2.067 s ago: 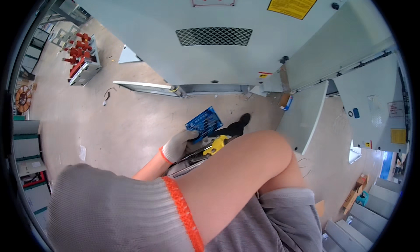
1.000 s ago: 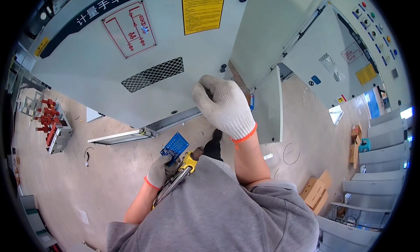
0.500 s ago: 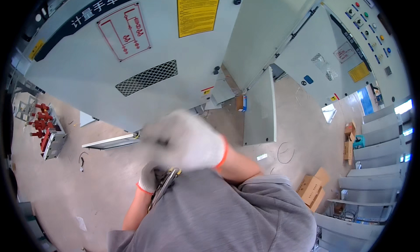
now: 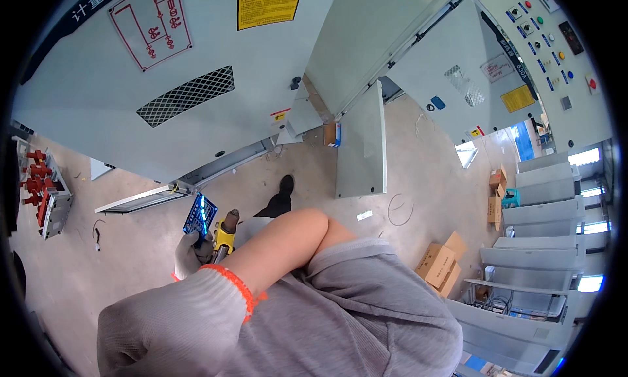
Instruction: The person uses a torque wrench to tighten screws on a blue panel attached to an electrical cabinet. They adjust the wrench and apply force to secure the panel in place.
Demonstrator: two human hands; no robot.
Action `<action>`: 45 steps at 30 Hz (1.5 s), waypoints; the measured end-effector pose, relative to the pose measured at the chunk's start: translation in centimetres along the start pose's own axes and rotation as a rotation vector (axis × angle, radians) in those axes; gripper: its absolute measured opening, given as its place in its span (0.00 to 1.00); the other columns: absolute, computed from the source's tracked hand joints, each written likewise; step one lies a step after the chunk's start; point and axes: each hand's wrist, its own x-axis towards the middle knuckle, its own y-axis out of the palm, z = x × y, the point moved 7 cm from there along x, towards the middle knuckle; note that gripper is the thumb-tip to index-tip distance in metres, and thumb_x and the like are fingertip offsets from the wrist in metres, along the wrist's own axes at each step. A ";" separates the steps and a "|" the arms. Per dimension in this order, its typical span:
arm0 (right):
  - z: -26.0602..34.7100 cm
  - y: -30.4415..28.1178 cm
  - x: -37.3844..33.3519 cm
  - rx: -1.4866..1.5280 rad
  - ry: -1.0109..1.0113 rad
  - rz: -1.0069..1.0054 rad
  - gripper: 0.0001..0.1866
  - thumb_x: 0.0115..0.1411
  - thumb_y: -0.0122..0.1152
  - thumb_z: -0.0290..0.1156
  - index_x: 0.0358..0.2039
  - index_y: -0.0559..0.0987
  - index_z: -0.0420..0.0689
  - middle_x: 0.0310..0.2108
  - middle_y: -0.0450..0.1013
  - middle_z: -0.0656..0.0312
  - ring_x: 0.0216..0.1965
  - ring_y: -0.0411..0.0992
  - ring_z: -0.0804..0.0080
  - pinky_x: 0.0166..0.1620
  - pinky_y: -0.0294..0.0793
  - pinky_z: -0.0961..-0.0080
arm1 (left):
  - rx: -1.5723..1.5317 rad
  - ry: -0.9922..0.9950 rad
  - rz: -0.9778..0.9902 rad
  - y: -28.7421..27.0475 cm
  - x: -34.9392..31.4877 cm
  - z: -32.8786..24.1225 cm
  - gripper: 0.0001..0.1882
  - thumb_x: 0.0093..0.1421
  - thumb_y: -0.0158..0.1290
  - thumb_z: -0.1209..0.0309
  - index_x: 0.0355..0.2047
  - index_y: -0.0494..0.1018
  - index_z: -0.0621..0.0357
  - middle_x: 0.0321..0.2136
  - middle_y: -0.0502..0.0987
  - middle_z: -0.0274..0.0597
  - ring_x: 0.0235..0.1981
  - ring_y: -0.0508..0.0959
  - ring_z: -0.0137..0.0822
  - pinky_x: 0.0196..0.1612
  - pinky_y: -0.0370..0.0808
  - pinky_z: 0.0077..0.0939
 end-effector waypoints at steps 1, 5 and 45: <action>-0.1 -0.1 0.0 0.029 0.036 0.028 0.28 0.81 0.54 0.40 0.25 0.79 0.33 0.20 0.72 0.67 0.25 0.65 0.82 0.27 0.66 0.73 | -0.028 0.003 0.020 0.2 0.1 0.1 0.16 0.65 0.52 0.57 0.36 0.78 0.56 0.18 0.69 0.30 0.17 0.65 0.27 0.24 0.62 0.24; -3.2 0.4 0.6 0.094 -0.143 -0.009 0.28 0.81 0.54 0.39 0.23 0.78 0.35 0.19 0.68 0.69 0.22 0.63 0.83 0.25 0.63 0.75 | -0.065 -0.072 0.038 -0.1 0.8 0.9 0.16 0.65 0.51 0.57 0.38 0.77 0.57 0.17 0.69 0.31 0.17 0.66 0.27 0.25 0.65 0.25; -5.7 0.0 0.9 0.331 -0.025 0.232 0.22 0.81 0.53 0.38 0.30 0.80 0.38 0.23 0.72 0.67 0.20 0.67 0.84 0.22 0.66 0.82 | -0.022 -0.014 0.047 0.9 0.8 -0.1 0.15 0.64 0.51 0.57 0.36 0.77 0.56 0.14 0.62 0.25 0.14 0.57 0.23 0.21 0.55 0.22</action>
